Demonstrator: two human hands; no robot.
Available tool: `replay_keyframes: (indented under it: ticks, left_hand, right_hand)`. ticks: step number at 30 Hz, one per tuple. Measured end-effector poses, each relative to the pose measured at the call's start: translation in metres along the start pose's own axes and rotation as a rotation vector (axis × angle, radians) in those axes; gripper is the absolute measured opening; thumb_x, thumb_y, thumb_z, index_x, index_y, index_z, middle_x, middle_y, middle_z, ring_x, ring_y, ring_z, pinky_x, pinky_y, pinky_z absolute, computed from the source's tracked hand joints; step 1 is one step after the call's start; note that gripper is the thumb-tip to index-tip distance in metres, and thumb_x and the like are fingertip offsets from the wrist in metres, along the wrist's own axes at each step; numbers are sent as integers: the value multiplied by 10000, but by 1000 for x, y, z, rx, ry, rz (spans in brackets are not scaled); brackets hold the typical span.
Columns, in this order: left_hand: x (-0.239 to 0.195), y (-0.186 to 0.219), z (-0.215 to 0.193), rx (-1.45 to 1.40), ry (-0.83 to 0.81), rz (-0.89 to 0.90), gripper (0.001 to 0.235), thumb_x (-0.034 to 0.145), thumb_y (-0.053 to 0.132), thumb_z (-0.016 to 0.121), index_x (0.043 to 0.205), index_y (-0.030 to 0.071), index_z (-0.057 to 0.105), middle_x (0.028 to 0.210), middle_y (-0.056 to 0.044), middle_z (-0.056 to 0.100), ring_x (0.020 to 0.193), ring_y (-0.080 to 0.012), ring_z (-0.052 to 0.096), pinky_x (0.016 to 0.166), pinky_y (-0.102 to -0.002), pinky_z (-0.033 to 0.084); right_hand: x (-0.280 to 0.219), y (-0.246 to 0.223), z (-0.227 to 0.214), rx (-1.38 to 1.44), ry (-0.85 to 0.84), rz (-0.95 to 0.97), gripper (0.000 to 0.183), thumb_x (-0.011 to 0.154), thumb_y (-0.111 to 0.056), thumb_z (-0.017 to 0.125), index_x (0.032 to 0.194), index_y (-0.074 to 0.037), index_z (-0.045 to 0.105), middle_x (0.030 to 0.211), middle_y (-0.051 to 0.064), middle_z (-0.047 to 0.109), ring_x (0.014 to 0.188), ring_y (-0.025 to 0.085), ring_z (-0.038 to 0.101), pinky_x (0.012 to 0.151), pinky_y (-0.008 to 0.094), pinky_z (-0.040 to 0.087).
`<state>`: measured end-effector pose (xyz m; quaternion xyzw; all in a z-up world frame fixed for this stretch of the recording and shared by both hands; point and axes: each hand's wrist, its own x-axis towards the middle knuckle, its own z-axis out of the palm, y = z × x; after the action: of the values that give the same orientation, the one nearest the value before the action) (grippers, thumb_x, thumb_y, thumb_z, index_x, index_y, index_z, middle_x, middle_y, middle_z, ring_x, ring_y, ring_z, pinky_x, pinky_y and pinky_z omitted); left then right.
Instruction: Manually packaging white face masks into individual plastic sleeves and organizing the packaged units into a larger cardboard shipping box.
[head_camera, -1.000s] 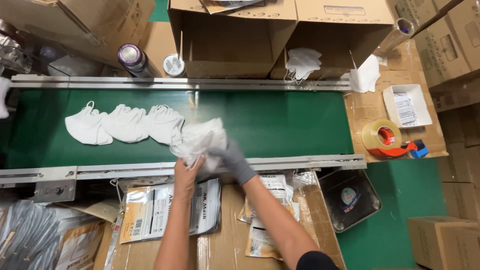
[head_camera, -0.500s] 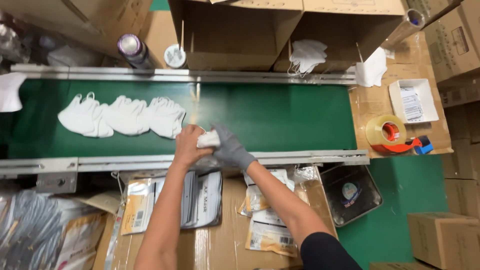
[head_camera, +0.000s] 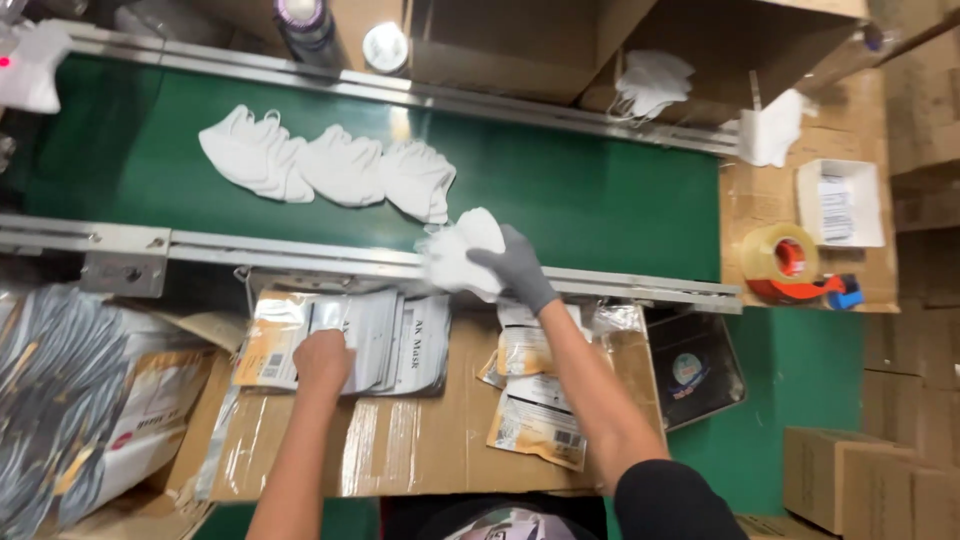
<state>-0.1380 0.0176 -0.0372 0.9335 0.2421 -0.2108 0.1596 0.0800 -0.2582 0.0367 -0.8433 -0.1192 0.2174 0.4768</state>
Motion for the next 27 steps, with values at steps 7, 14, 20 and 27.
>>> replay_keyframes:
  ticks: [7, 14, 20, 27]
  left_hand:
    - [54, 17, 26, 237, -36, 176, 191, 871, 113, 628, 949, 71, 797, 1044, -183, 768, 1013, -342, 752, 844, -429, 600]
    - [-17, -5, 25, -282, 276, -82, 211, 961, 182, 618, 1060, 39, 738, 1040, -219, 741, 1005, -387, 709, 887, -469, 538]
    - [-52, 20, 21, -707, 813, 267, 229, 834, 38, 620, 1048, 28, 701, 1048, -195, 701, 984, -398, 672, 851, -465, 528]
    - [-69, 68, -9, -702, 948, 84, 41, 961, 60, 662, 964, 27, 639, 910, -174, 633, 842, -403, 634, 740, -483, 494]
  right_hand:
    - [-41, -9, 37, 744, -119, 118, 633, 759, -159, 813, 1321, 2, 569, 1172, 99, 685, 1015, 182, 683, 880, 322, 568]
    - [-61, -15, 123, 1129, -254, 351, 544, 829, -119, 798, 1292, 83, 597, 1192, 146, 703, 1032, 244, 705, 888, 361, 590]
    - [-63, 16, 172, 1142, -427, 633, 497, 835, -155, 801, 1271, 30, 649, 1141, 122, 735, 997, 232, 725, 852, 354, 600]
    - [-92, -73, 114, -561, -8, -107, 526, 850, -386, 735, 1196, -19, 587, 926, 250, 722, 875, 438, 696, 795, 528, 536]
